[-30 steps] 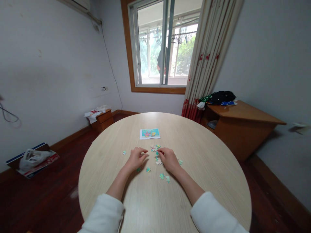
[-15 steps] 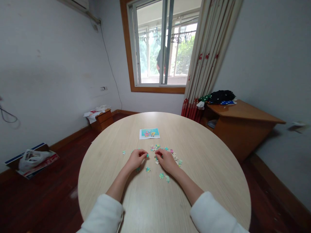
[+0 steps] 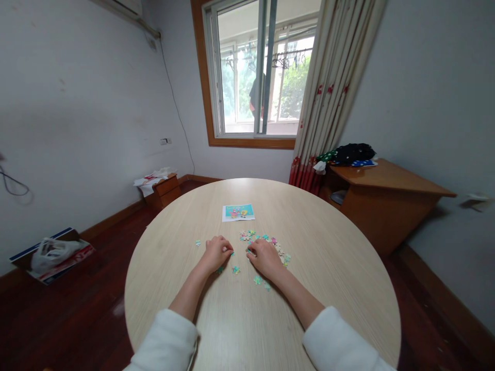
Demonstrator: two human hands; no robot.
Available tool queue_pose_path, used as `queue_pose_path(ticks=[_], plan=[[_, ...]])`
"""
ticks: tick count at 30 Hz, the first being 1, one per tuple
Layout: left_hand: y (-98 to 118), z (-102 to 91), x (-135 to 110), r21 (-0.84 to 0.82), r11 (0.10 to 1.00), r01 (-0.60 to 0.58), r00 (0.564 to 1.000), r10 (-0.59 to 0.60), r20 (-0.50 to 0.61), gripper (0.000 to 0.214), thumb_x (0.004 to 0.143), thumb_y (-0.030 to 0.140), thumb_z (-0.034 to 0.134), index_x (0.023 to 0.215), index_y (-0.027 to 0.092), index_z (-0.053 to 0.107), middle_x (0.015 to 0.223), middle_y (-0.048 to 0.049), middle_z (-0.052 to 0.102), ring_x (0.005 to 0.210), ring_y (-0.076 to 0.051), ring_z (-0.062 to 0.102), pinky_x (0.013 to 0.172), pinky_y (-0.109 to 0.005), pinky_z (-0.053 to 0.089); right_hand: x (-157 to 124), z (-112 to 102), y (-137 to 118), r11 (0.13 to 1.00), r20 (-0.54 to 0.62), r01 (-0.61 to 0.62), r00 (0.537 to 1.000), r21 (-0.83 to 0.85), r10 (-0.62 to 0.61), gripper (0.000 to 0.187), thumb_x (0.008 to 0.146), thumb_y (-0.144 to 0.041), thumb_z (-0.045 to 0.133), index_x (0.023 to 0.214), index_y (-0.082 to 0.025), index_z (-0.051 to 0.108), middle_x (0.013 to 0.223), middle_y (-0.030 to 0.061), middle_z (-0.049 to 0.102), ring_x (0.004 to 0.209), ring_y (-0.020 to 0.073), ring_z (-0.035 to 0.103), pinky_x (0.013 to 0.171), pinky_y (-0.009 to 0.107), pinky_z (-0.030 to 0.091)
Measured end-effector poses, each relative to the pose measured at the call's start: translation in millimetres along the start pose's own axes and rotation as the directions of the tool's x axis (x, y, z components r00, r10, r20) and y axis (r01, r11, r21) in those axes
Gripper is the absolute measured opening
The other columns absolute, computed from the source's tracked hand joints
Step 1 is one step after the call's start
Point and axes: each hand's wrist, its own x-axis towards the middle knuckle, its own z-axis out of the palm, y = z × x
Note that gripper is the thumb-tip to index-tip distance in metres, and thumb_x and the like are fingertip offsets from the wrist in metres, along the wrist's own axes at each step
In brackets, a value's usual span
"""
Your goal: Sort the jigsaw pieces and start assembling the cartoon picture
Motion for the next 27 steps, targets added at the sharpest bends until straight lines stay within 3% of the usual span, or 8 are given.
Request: queue_pose_path(ticks=[10, 14, 18, 21, 27], plan=[[2.6, 0.4, -0.8, 0.008, 0.999, -0.046, 0.996, 0.046, -0.072, 0.020, 0.080, 0.012, 0.050, 0.084, 0.018, 0.069, 0.090, -0.0064, 0.062, 0.091, -0.020, 0.055, 0.082, -0.035, 0.033, 0.3, 3.8, 0.6, 0.993, 0.023, 0.048, 0.998, 0.109, -0.051, 0.027, 0.081, -0.009, 0.049, 0.099, -0.018, 0.067, 0.101, 0.0062, 0.068, 0.098, 0.0196, 0.057, 0.087, 0.031, 0.036], [10.0, 1.1, -6.2, -0.029, 0.985, -0.168, 0.986, 0.168, -0.020, 0.032, 0.079, 0.009, 0.046, 0.094, 0.023, 0.070, 0.097, -0.0067, 0.059, 0.095, -0.020, 0.052, 0.085, -0.035, 0.033, 1.7, 8.7, 4.0, 0.978, -0.025, 0.118, 0.993, 0.174, -0.115, 0.031, 0.084, -0.010, 0.045, 0.107, -0.020, 0.064, 0.104, 0.0053, 0.068, 0.099, 0.0182, 0.058, 0.087, 0.031, 0.036], [16.8, -0.2, -10.4, 0.050, 0.977, -0.209, 0.976, 0.205, 0.069, 0.034, 0.080, 0.015, 0.046, 0.104, 0.028, 0.068, 0.103, -0.0069, 0.056, 0.100, -0.022, 0.047, 0.088, -0.038, 0.033, 2.8, 7.6, 7.2, 0.989, -0.126, 0.065, 0.991, 0.130, -0.048, 0.032, 0.085, -0.009, 0.043, 0.108, -0.019, 0.064, 0.109, 0.0087, 0.066, 0.102, 0.0192, 0.056, 0.089, 0.034, 0.035], [16.7, -1.3, -9.8, 0.137, 0.979, -0.152, 0.985, 0.138, 0.105, 0.035, 0.082, 0.018, 0.044, 0.105, 0.030, 0.067, 0.105, -0.0072, 0.055, 0.100, -0.023, 0.046, 0.086, -0.039, 0.033, 2.4, 4.6, 7.5, 0.996, -0.109, 0.037, 0.994, 0.085, -0.028, 0.031, 0.086, -0.013, 0.045, 0.110, -0.022, 0.062, 0.122, 0.0089, 0.058, 0.114, 0.0215, 0.049, 0.094, 0.040, 0.031], [10.0, -2.7, -5.2, 0.274, 0.960, 0.054, 0.998, -0.056, -0.003, 0.036, 0.079, 0.013, 0.043, 0.105, 0.024, 0.065, 0.106, -0.0108, 0.055, 0.102, -0.026, 0.045, 0.083, -0.039, 0.033, 0.8, 3.5, 4.5, 0.993, 0.039, 0.109, 0.993, 0.035, -0.110, 0.029, 0.091, -0.023, 0.042, 0.113, -0.025, 0.060, 0.137, 0.0084, 0.045, 0.130, 0.0255, 0.033, 0.102, 0.054, 0.019]])
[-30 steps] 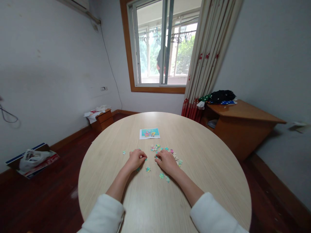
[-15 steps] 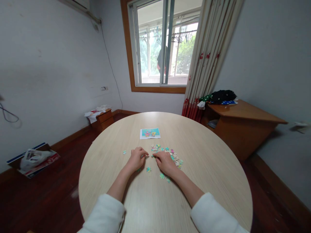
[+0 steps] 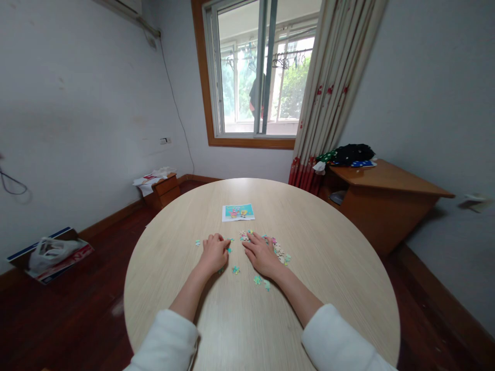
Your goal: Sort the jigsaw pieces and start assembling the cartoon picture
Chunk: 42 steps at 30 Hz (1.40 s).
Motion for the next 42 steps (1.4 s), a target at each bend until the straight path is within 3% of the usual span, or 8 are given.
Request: queue_pose_path(ticks=[7, 12, 16, 20, 26, 33, 42], plan=[[-1.3, 0.4, 1.8, 0.039, 0.990, 0.137, 0.989, -0.135, -0.053, 0.033, 0.080, 0.016, 0.043, 0.105, 0.020, 0.064, 0.108, -0.0125, 0.055, 0.102, -0.028, 0.047, 0.083, -0.040, 0.034, 2.0, 5.1, 2.6, 0.999, -0.028, 0.050, 0.998, 0.003, -0.050, 0.026, 0.091, -0.022, 0.041, 0.108, -0.018, 0.061, 0.127, 0.0117, 0.054, 0.120, 0.0225, 0.045, 0.103, 0.050, 0.020], [-6.0, 4.0, 3.2, -0.020, 0.992, 0.121, 0.987, -0.123, -0.104, 0.035, 0.080, 0.016, 0.045, 0.108, 0.022, 0.064, 0.107, -0.0104, 0.056, 0.101, -0.025, 0.048, 0.082, -0.037, 0.035, 5.9, 10.1, 6.7, 0.995, -0.149, 0.034, 0.989, 0.092, -0.020, 0.030, 0.090, -0.015, 0.039, 0.112, -0.018, 0.060, 0.122, 0.0108, 0.059, 0.115, 0.0201, 0.050, 0.098, 0.043, 0.026], [-12.3, 4.6, 4.1, -0.074, 0.993, 0.090, 0.987, -0.099, -0.129, 0.031, 0.079, 0.024, 0.055, 0.108, 0.025, 0.064, 0.108, -0.0083, 0.056, 0.103, -0.024, 0.048, 0.084, -0.036, 0.034, 6.3, 12.5, 4.6, 0.971, -0.229, 0.085, 0.973, 0.225, -0.033, 0.025, 0.089, -0.015, 0.043, 0.103, -0.018, 0.064, 0.111, 0.0084, 0.065, 0.107, 0.0187, 0.056, 0.092, 0.039, 0.030], [-16.1, 3.2, 4.6, -0.066, 0.990, 0.128, 0.981, -0.136, -0.135, 0.029, 0.077, 0.026, 0.060, 0.105, 0.024, 0.065, 0.108, -0.0083, 0.056, 0.103, -0.025, 0.047, 0.084, -0.037, 0.034, 1.5, 12.3, -4.2, 0.928, -0.163, 0.179, 0.978, 0.326, -0.131, 0.021, 0.086, -0.015, 0.050, 0.096, -0.020, 0.067, 0.101, 0.0056, 0.069, 0.098, 0.0181, 0.059, 0.089, 0.037, 0.031], [-16.1, 1.1, 3.4, -0.043, 0.978, 0.206, 0.965, -0.210, -0.159, 0.025, 0.079, 0.024, 0.055, 0.101, 0.022, 0.066, 0.107, -0.0094, 0.057, 0.102, -0.026, 0.047, 0.082, -0.037, 0.034, -2.3, 9.1, -13.5, 0.930, -0.022, 0.177, 0.984, 0.322, -0.179, 0.020, 0.086, -0.014, 0.049, 0.089, -0.019, 0.068, 0.095, 0.0043, 0.070, 0.095, 0.0182, 0.057, 0.089, 0.037, 0.030], [-14.9, -1.8, 2.7, -0.054, 0.974, 0.222, 0.963, -0.227, -0.144, 0.024, 0.080, 0.024, 0.052, 0.100, 0.022, 0.066, 0.107, -0.0099, 0.058, 0.102, -0.027, 0.047, 0.082, -0.037, 0.033, -4.2, 7.6, -14.1, 0.960, -0.010, 0.188, 0.982, 0.206, -0.190, 0.024, 0.090, -0.020, 0.045, 0.092, -0.021, 0.070, 0.104, 0.0050, 0.067, 0.104, 0.0184, 0.052, 0.090, 0.036, 0.030], [-15.0, 0.1, 4.6, -0.125, 0.974, 0.188, 0.962, -0.208, -0.179, 0.022, 0.078, 0.023, 0.054, 0.096, 0.022, 0.067, 0.104, -0.0087, 0.059, 0.102, -0.026, 0.049, 0.082, -0.037, 0.034, -4.5, 6.1, -13.1, 0.956, -0.052, 0.196, 0.981, 0.217, -0.189, 0.025, 0.091, -0.021, 0.044, 0.099, -0.022, 0.067, 0.101, 0.0045, 0.068, 0.099, 0.0164, 0.056, 0.089, 0.034, 0.030]])
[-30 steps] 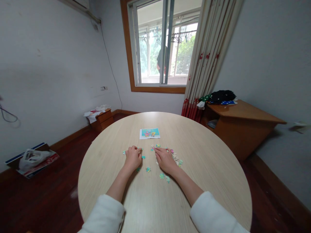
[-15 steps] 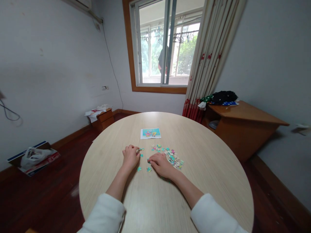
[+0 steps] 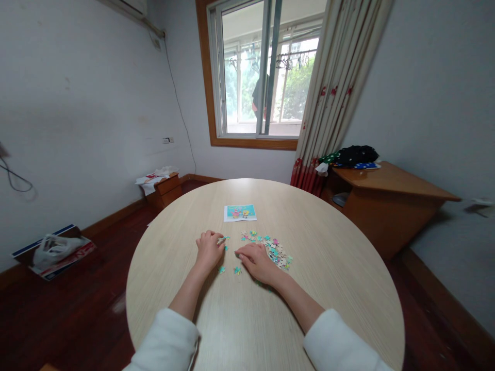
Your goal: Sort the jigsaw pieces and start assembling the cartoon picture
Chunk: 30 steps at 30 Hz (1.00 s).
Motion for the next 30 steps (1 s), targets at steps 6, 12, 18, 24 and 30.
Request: queue_pose_path(ticks=[6, 12, 18, 24, 30], plan=[[4.4, 1.1, -1.4, -0.080, 0.996, -0.047, 0.999, 0.045, -0.027, 0.017, 0.078, 0.025, 0.056, 0.090, 0.021, 0.068, 0.100, -0.0074, 0.060, 0.101, -0.024, 0.051, 0.083, -0.036, 0.034, 1.3, -1.0, 0.0, 0.998, 0.024, -0.056, 0.998, 0.000, 0.056, 0.024, 0.092, -0.020, 0.043, 0.097, -0.022, 0.067, 0.100, 0.0042, 0.068, 0.098, 0.0168, 0.056, 0.088, 0.035, 0.029], [6.3, 2.0, -2.5, -0.115, 0.989, -0.087, 0.996, 0.085, -0.022, 0.015, 0.077, 0.026, 0.058, 0.089, 0.021, 0.067, 0.099, -0.0064, 0.060, 0.099, -0.023, 0.052, 0.083, -0.036, 0.034, 0.5, -1.0, -0.1, 0.999, 0.047, -0.039, 0.998, -0.023, 0.040, 0.026, 0.092, -0.020, 0.042, 0.104, -0.023, 0.064, 0.107, 0.0057, 0.066, 0.107, 0.0187, 0.052, 0.092, 0.039, 0.028], [5.9, 1.9, -2.8, -0.116, 0.988, -0.105, 0.994, 0.105, -0.006, 0.015, 0.078, 0.024, 0.057, 0.089, 0.021, 0.068, 0.099, -0.0063, 0.060, 0.098, -0.023, 0.051, 0.084, -0.037, 0.034, -1.3, -0.7, 0.1, 0.993, 0.092, 0.009, 0.996, -0.115, 0.002, 0.027, 0.092, -0.021, 0.041, 0.102, -0.025, 0.065, 0.121, 0.0062, 0.059, 0.122, 0.0232, 0.041, 0.097, 0.047, 0.027], [9.5, 1.5, -6.7, -0.169, 0.955, -0.242, 0.959, 0.262, 0.105, 0.024, 0.077, 0.013, 0.050, 0.085, 0.021, 0.071, 0.101, -0.0072, 0.060, 0.101, -0.022, 0.050, 0.087, -0.038, 0.033, 2.5, -3.4, 6.6, 0.975, -0.114, -0.154, 0.984, -0.159, 0.137, 0.031, 0.094, -0.026, 0.036, 0.111, -0.026, 0.062, 0.129, 0.0069, 0.054, 0.120, 0.0214, 0.043, 0.098, 0.045, 0.026], [14.2, -1.7, -9.9, -0.136, 0.936, -0.324, 0.905, 0.349, 0.245, 0.032, 0.078, 0.014, 0.046, 0.094, 0.026, 0.072, 0.104, -0.0067, 0.059, 0.102, -0.023, 0.048, 0.089, -0.040, 0.032, 3.1, -6.5, 15.0, 0.926, -0.059, -0.269, 0.963, -0.265, 0.262, 0.031, 0.093, -0.026, 0.036, 0.115, -0.025, 0.058, 0.131, 0.0097, 0.052, 0.121, 0.0235, 0.043, 0.096, 0.046, 0.025]])
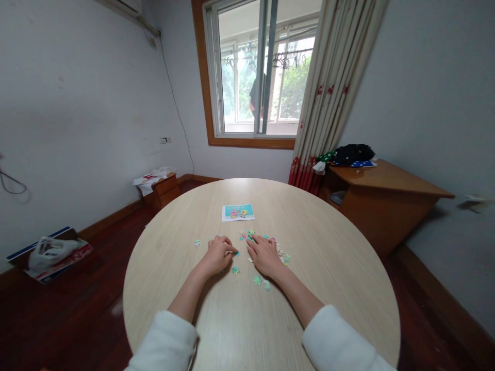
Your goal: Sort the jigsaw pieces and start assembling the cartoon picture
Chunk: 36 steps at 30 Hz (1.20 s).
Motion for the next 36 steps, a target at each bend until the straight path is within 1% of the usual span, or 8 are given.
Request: queue_pose_path(ticks=[8, 12, 16, 20, 23, 30, 33, 36], plan=[[-6.8, 0.5, 2.3, 0.059, 0.993, 0.106, 0.993, -0.103, -0.064, 0.028, 0.080, 0.016, 0.048, 0.094, 0.024, 0.071, 0.101, -0.0077, 0.061, 0.101, -0.023, 0.051, 0.086, -0.038, 0.034, 1.6, 0.9, 1.0, 0.999, -0.049, -0.004, 0.999, 0.040, 0.006, 0.030, 0.093, -0.022, 0.034, 0.102, -0.021, 0.063, 0.118, 0.0094, 0.061, 0.111, 0.0199, 0.051, 0.093, 0.041, 0.026], [-6.8, 1.2, 3.0, 0.025, 0.993, 0.117, 0.988, -0.114, -0.103, 0.028, 0.079, 0.014, 0.048, 0.093, 0.023, 0.071, 0.102, -0.0077, 0.061, 0.101, -0.022, 0.051, 0.086, -0.037, 0.033, 2.0, 1.1, 1.1, 0.999, -0.072, -0.005, 0.997, 0.038, 0.008, 0.029, 0.092, -0.025, 0.038, 0.107, -0.024, 0.063, 0.128, 0.0100, 0.054, 0.119, 0.0217, 0.045, 0.095, 0.044, 0.026], [-6.6, 1.0, 2.7, -0.007, 0.994, 0.110, 0.983, -0.110, -0.148, 0.026, 0.079, 0.014, 0.048, 0.091, 0.021, 0.070, 0.098, -0.0073, 0.061, 0.100, -0.021, 0.052, 0.086, -0.036, 0.033, 4.4, 3.8, 0.7, 0.999, 0.007, 0.037, 0.999, 0.024, -0.037, 0.032, 0.092, -0.026, 0.037, 0.114, -0.025, 0.060, 0.139, 0.0089, 0.043, 0.129, 0.0232, 0.035, 0.100, 0.048, 0.022], [-7.4, 1.6, 3.0, -0.019, 0.994, 0.112, 0.978, -0.113, -0.176, 0.026, 0.078, 0.011, 0.048, 0.088, 0.020, 0.070, 0.096, -0.0071, 0.062, 0.098, -0.021, 0.053, 0.085, -0.036, 0.033, 6.6, 7.1, 0.4, 0.997, 0.030, 0.076, 0.997, 0.024, -0.077, 0.036, 0.094, -0.023, 0.032, 0.121, -0.022, 0.055, 0.134, 0.0096, 0.049, 0.127, 0.0230, 0.038, 0.101, 0.049, 0.020], [-8.0, 1.5, 3.6, -0.031, 0.991, 0.129, 0.970, -0.132, -0.204, 0.025, 0.077, 0.009, 0.048, 0.087, 0.019, 0.069, 0.094, -0.0071, 0.062, 0.097, -0.021, 0.053, 0.085, -0.036, 0.034, 7.0, 7.6, 0.5, 0.995, -0.008, 0.081, 0.997, 0.049, -0.081, 0.034, 0.093, -0.021, 0.032, 0.116, -0.021, 0.058, 0.128, 0.0098, 0.055, 0.122, 0.0214, 0.044, 0.101, 0.046, 0.021], [-10.6, -2.5, 4.4, -0.086, 0.984, 0.156, 0.950, -0.173, -0.261, 0.023, 0.076, 0.009, 0.048, 0.084, 0.018, 0.069, 0.093, -0.0068, 0.064, 0.095, -0.021, 0.055, 0.084, -0.036, 0.034, 7.9, 5.8, -3.6, 0.946, -0.150, 0.112, 0.986, 0.303, -0.069, 0.026, 0.090, -0.020, 0.041, 0.093, -0.017, 0.067, 0.103, 0.0081, 0.068, 0.100, 0.0190, 0.057, 0.090, 0.036, 0.033], [-13.2, -3.1, 4.9, -0.125, 0.977, 0.171, 0.930, -0.202, -0.308, 0.023, 0.076, 0.010, 0.047, 0.081, 0.017, 0.068, 0.090, -0.0069, 0.064, 0.094, -0.021, 0.055, 0.084, -0.036, 0.034, 5.8, 8.0, -9.9, 0.879, -0.100, 0.131, 0.990, 0.459, -0.095, 0.020, 0.085, -0.020, 0.051, 0.079, -0.016, 0.069, 0.081, 0.0052, 0.070, 0.079, 0.0161, 0.060, 0.076, 0.028, 0.041], [-15.2, -2.5, 5.4, -0.143, 0.972, 0.187, 0.917, -0.225, -0.330, 0.023, 0.076, 0.010, 0.046, 0.079, 0.017, 0.068, 0.089, -0.0069, 0.064, 0.093, -0.021, 0.056, 0.084, -0.037, 0.033, 2.7, 11.0, -15.9, 0.829, -0.020, 0.089, 0.995, 0.552, -0.094, 0.013, 0.079, -0.018, 0.058, 0.074, -0.016, 0.069, 0.072, 0.0030, 0.069, 0.068, 0.0144, 0.060, 0.067, 0.024, 0.043]])
